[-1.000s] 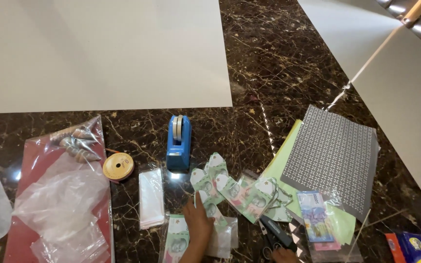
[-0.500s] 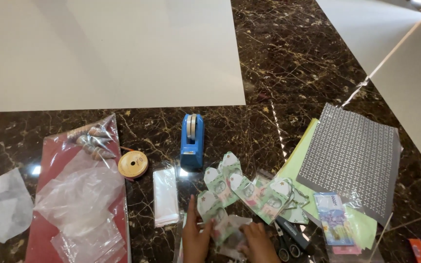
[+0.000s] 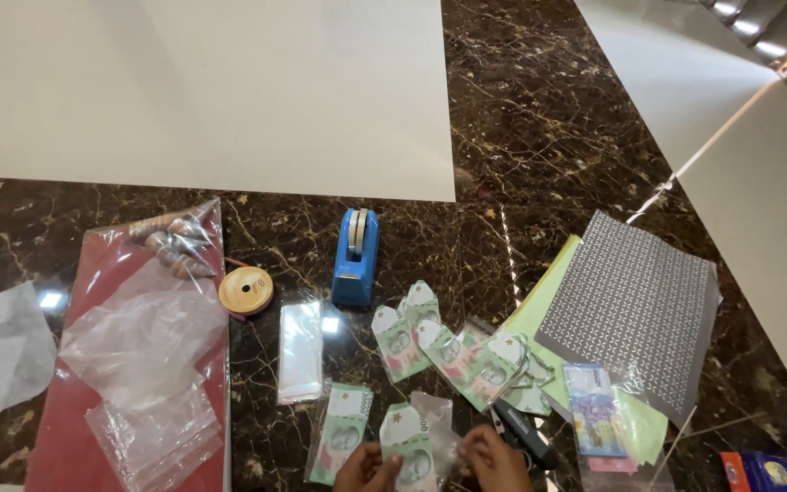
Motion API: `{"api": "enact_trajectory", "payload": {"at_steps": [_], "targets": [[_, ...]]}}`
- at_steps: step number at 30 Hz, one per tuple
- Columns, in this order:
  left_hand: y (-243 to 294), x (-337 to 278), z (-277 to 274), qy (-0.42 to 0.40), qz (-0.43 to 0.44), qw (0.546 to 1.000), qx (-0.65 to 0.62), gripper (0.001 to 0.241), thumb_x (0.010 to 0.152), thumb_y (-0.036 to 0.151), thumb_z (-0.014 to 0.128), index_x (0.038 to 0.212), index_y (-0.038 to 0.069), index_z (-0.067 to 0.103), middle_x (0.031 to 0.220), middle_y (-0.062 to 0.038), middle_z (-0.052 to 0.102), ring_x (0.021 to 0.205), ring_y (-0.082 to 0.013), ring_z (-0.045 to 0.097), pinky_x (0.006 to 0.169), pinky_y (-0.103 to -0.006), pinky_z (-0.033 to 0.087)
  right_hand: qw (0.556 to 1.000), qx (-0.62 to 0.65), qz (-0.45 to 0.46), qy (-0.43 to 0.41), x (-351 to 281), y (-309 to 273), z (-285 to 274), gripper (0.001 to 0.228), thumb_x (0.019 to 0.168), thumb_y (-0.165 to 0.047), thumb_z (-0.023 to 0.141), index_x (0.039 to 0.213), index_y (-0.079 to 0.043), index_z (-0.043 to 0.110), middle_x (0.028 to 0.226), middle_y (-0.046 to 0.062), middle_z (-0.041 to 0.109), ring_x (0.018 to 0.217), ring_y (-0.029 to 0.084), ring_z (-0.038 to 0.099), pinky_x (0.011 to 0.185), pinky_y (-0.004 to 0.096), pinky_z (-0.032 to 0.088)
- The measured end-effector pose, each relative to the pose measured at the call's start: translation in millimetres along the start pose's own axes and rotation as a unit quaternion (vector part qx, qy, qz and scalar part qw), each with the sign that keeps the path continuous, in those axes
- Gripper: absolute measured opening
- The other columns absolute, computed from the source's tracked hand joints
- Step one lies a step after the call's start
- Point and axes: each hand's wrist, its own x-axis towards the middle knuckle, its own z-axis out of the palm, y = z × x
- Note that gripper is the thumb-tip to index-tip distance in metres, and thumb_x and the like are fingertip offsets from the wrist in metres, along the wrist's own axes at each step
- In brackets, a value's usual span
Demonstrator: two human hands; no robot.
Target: Inserting banknotes into individual plastic sleeves to prepare them for a gift arrangement.
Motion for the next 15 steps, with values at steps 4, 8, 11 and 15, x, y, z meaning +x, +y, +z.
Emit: {"api": "enact_trajectory", "payload": {"at_steps": [4, 8, 11, 15], "targets": [[8, -10, 7, 0.019, -0.046, 0.999, 0.011, 0.019, 0.087, 0.011, 0.089, 0.096, -0.002, 0.078, 0.077, -0.016, 0.076, 0.067, -0.022, 0.063, 0.067, -0.0349, 0.049, 0.998, -0.044, -0.03, 0.015, 29, 16, -1, 0.022, 0.092, -0.036, 0.073, 0.101, -0.017, 0.08, 0.131, -0.008, 0.076, 0.109, 0.011, 0.078, 0.1, 0.03, 0.057], [-10, -28, 13, 0.031, -0.03, 0.999, -0.014, 0.016, 0.083, 0.005, 0.088, 0.095, -0.003, 0.081, 0.086, -0.019, 0.085, 0.072, -0.0256, 0.074, 0.068, -0.0354, 0.056, 0.997, 0.04, -0.022, 0.064, 19, 44, -3, 0.044, 0.082, -0.02, 0.088, 0.124, -0.024, 0.077, 0.113, 0.002, 0.086, 0.103, 0.02, 0.083, 0.093, 0.031, 0.064], [-54, -8, 10, -0.032, 0.223, 0.965, 0.135, 0.011, 0.073, 0.024, 0.092, 0.079, 0.014, 0.089, 0.098, 0.0, 0.082, 0.087, -0.0118, 0.081, 0.07, -0.0272, 0.066, 0.99, 0.111, 0.069, 0.058, -56, -8, -22, 0.09, 0.079, -0.001, 0.095, 0.151, -0.036, 0.054, 0.094, 0.015, 0.073, 0.081, 0.022, 0.074, 0.076, 0.032, 0.064], [-35, -49, 38, -0.071, 0.136, 0.984, 0.096, 0.018, 0.069, 0.024, 0.097, 0.074, 0.011, 0.087, 0.127, -0.003, 0.075, 0.107, -0.0135, 0.079, 0.085, -0.0273, 0.061, 0.973, -0.148, -0.158, 0.081, -13, 103, -26, 0.01, 0.084, -0.04, 0.081, 0.091, -0.035, 0.088, 0.099, -0.02, 0.077, 0.091, -0.005, 0.076, 0.082, 0.01, 0.049]]}}
